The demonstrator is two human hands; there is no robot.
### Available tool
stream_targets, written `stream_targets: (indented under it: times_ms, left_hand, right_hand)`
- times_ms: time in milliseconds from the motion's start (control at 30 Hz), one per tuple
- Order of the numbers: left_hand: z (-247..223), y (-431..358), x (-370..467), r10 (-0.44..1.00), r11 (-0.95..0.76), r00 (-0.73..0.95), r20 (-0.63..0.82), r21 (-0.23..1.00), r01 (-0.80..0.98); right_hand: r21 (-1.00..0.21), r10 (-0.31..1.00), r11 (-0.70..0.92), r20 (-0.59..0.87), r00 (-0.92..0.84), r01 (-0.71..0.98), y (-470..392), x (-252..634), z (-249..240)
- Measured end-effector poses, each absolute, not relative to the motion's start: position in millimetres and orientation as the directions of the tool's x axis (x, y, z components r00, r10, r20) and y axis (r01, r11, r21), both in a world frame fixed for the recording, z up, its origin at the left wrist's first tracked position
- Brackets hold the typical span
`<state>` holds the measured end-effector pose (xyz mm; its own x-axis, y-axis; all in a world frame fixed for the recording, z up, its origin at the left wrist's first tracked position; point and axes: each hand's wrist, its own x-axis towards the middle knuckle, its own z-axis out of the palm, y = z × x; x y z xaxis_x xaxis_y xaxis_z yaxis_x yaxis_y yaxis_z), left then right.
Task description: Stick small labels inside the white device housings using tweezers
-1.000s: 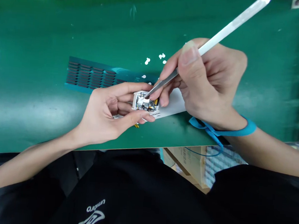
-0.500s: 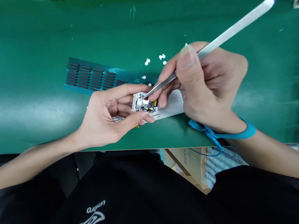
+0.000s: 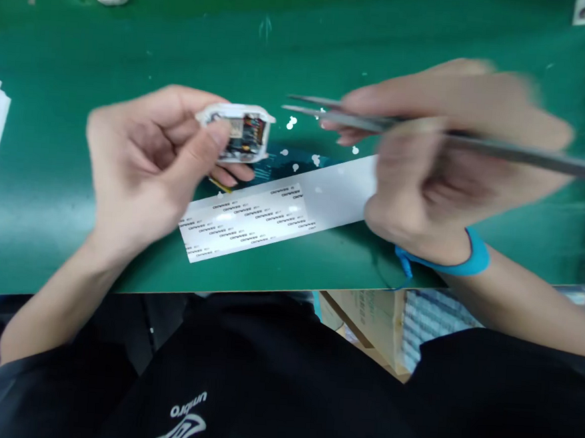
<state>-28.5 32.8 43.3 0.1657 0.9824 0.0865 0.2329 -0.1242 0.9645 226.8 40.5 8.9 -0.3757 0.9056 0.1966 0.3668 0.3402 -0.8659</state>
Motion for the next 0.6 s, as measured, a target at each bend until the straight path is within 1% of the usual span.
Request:
stream_targets:
  times_ms: [67, 100, 167, 267, 333, 400, 467, 600]
  left_hand:
    - [52, 40, -37, 0.984, -0.131, 0.156, 0.082, 0.931, 0.340]
    - [55, 43, -42, 0.982, -0.152, 0.165, 0.094, 0.908, 0.391]
    - [57, 49, -50, 0.959, -0.244, 0.246, 0.138, 0.843, 0.479]
    - [50, 61, -59, 0.856, -0.466, 0.484, 0.182, 0.675, 0.572]
    - [44, 69, -64, 0.758, -0.596, 0.622, 0.196, 0.595, 0.539]
    - [39, 75, -68, 0.671, -0.674, 0.704, 0.230, 0.584, 0.452]
    - [38, 79, -71, 0.632, -0.690, 0.742, 0.224, 0.597, 0.409]
    - [41, 79, -74, 0.603, -0.690, 0.786, 0.139, 0.584, 0.427]
  right_hand:
    - [-0.772, 0.861, 0.491, 0.357, -0.363, 0.404, 41, 217, 11]
    - [-0.730, 0.834, 0.540, 0.399, -0.381, 0.419, 41, 213, 11]
    - [-0.693, 0.816, 0.568, 0.402, -0.416, 0.445, 41, 208, 9]
    - [-0.718, 0.832, 0.541, 0.382, -0.401, 0.438, 40, 207, 4]
    - [-0.683, 0.797, 0.596, 0.437, -0.417, 0.422, 41, 208, 0]
    - [-0.623, 0.746, 0.661, 0.487, -0.453, 0.418, 42, 209, -3]
    - [-0.592, 0.721, 0.690, 0.506, -0.474, 0.416, 44, 210, -6]
    - [-0.595, 0.725, 0.682, 0.475, -0.498, 0.426, 43, 212, -9]
